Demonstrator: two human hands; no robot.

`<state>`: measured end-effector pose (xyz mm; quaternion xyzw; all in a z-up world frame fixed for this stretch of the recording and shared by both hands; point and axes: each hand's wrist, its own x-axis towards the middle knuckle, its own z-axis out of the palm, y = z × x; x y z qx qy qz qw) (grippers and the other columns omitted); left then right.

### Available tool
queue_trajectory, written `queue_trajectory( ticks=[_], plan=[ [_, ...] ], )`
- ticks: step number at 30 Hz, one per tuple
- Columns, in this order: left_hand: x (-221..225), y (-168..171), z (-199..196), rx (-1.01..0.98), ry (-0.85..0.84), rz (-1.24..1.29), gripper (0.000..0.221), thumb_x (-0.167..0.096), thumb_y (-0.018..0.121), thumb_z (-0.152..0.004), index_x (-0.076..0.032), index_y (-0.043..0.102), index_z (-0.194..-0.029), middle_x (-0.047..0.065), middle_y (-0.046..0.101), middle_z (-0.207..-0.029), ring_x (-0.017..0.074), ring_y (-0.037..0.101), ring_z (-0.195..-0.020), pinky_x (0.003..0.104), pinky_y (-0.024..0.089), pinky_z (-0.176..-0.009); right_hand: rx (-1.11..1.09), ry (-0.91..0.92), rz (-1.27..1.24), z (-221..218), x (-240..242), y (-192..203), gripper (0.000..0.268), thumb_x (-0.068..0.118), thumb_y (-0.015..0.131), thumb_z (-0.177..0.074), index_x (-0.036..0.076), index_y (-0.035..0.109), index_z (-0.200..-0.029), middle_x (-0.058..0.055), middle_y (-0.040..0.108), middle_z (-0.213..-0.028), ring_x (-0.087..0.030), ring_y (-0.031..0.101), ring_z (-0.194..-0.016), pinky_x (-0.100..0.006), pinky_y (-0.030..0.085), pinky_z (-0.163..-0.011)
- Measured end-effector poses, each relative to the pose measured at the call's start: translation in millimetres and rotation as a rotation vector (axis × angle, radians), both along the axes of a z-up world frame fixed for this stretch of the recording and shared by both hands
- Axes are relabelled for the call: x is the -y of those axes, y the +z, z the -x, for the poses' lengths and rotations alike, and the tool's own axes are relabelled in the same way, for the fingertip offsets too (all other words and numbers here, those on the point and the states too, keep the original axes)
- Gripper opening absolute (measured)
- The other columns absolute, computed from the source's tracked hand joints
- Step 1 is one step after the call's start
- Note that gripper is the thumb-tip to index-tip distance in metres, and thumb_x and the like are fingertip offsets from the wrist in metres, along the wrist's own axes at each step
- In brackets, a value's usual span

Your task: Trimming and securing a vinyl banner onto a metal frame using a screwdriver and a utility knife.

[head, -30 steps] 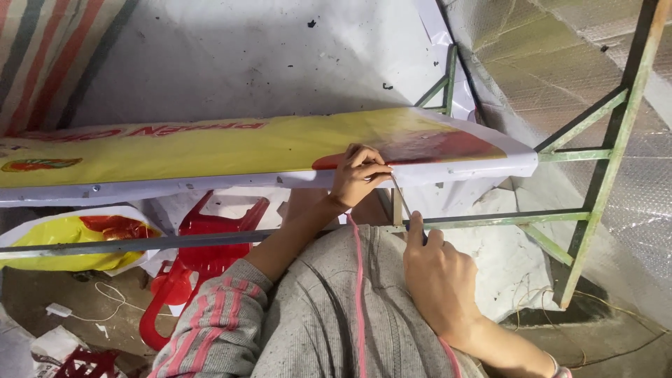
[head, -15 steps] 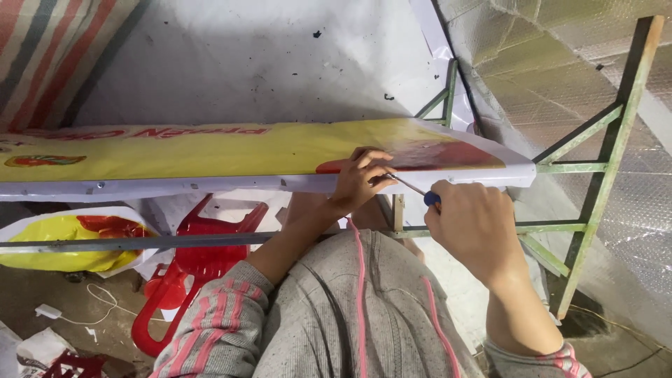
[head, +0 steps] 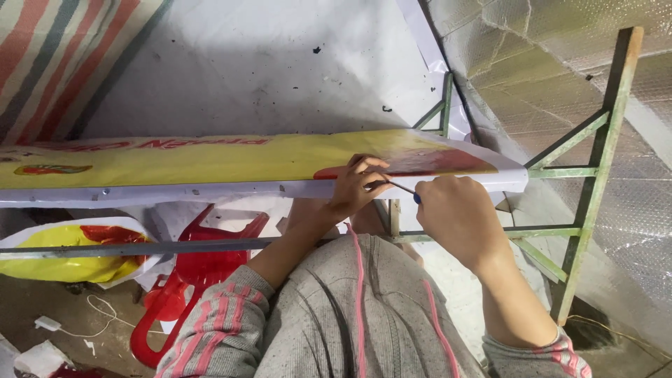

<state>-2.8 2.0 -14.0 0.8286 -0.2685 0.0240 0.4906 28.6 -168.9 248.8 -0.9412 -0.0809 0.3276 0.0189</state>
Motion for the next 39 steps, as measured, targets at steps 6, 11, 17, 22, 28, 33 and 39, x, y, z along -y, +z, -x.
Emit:
queue_trajectory(
  ticks=[6, 11, 17, 22, 28, 33, 39],
  plan=[
    [1, 11, -2, -0.074, 0.011, 0.034, 0.009, -0.03, 0.083, -0.086, -0.027, 0.076, -0.09, -0.011, 0.069, -0.112, 0.0206, 0.067, -0.103, 0.027, 0.06, -0.07, 0.078, 0.15, 0.029, 6, -7, -9, 0.025, 0.012, 0.059, -0.088, 0.012, 0.066, -0.064, -0.005, 0.062, -0.053, -0.027, 0.071, -0.056, -0.036, 0.058, -0.054],
    [-1, 3, -1, -0.012, 0.012, -0.016, 0.006, -0.028, 0.082, -0.086, -0.025, 0.076, -0.086, -0.012, 0.07, -0.111, 0.0173, 0.067, -0.102, 0.023, 0.058, -0.066, 0.299, 0.042, -0.145, 4, -13, -8, 0.029, 0.028, 0.061, -0.091, 0.011, 0.074, -0.072, -0.013, 0.068, -0.075, -0.03, 0.072, -0.072, -0.036, 0.059, -0.058],
    [7, 43, 2, -0.171, 0.043, 0.123, 0.021, -0.021, 0.074, -0.083, -0.008, 0.07, -0.099, 0.01, 0.066, -0.11, 0.0325, 0.059, -0.11, 0.037, 0.058, -0.08, 0.103, -0.124, -1.16, 1, -20, 2, 0.01, 0.012, 0.071, -0.09, 0.006, 0.078, -0.089, -0.018, 0.075, -0.083, -0.033, 0.071, -0.066, -0.041, 0.056, -0.055],
    [-2, 13, -7, -0.092, -0.146, 0.159, 0.045, -0.053, 0.077, -0.075, -0.013, 0.071, -0.094, 0.002, 0.071, -0.114, 0.0294, 0.063, -0.107, 0.033, 0.052, -0.087, -0.01, -0.347, -1.617, 14, -21, -38, 0.038, 0.02, 0.064, -0.101, 0.009, 0.068, -0.064, -0.002, 0.057, -0.047, -0.009, 0.046, -0.039, -0.021, 0.037, -0.041],
    [4, 24, -7, -0.079, 0.046, -0.029, 0.016, -0.032, 0.086, -0.078, -0.024, 0.073, -0.08, -0.015, 0.073, -0.102, 0.0135, 0.067, -0.098, 0.022, 0.057, -0.075, 0.555, -0.724, -1.488, 24, -22, -61, 0.056, 0.019, 0.043, -0.112, -0.004, 0.067, -0.067, -0.003, 0.041, -0.033, -0.01, 0.04, -0.028, -0.02, 0.039, -0.037],
    [-6, 137, -19, -0.133, -0.056, 0.18, 0.015, 0.01, 0.059, -0.091, 0.024, 0.059, -0.088, 0.038, 0.063, -0.078, 0.0561, 0.052, -0.079, 0.05, 0.052, -0.069, 0.729, -0.827, -1.427, 35, -32, -62, 0.06, 0.025, 0.035, -0.114, -0.006, 0.068, -0.074, -0.004, 0.04, -0.035, -0.012, 0.043, -0.032, -0.022, 0.041, -0.04],
    [-1, -14, -6, -0.206, -0.025, 0.144, 0.006, -0.026, 0.084, -0.086, -0.023, 0.08, -0.088, -0.006, 0.079, -0.092, 0.0151, 0.073, -0.088, 0.025, 0.058, -0.077, 0.55, -0.331, -1.476, 24, 10, -54, 0.038, 0.021, 0.043, -0.099, 0.0, 0.074, -0.104, -0.008, 0.047, -0.08, -0.02, 0.052, -0.081, -0.034, 0.048, -0.08]
  ],
)
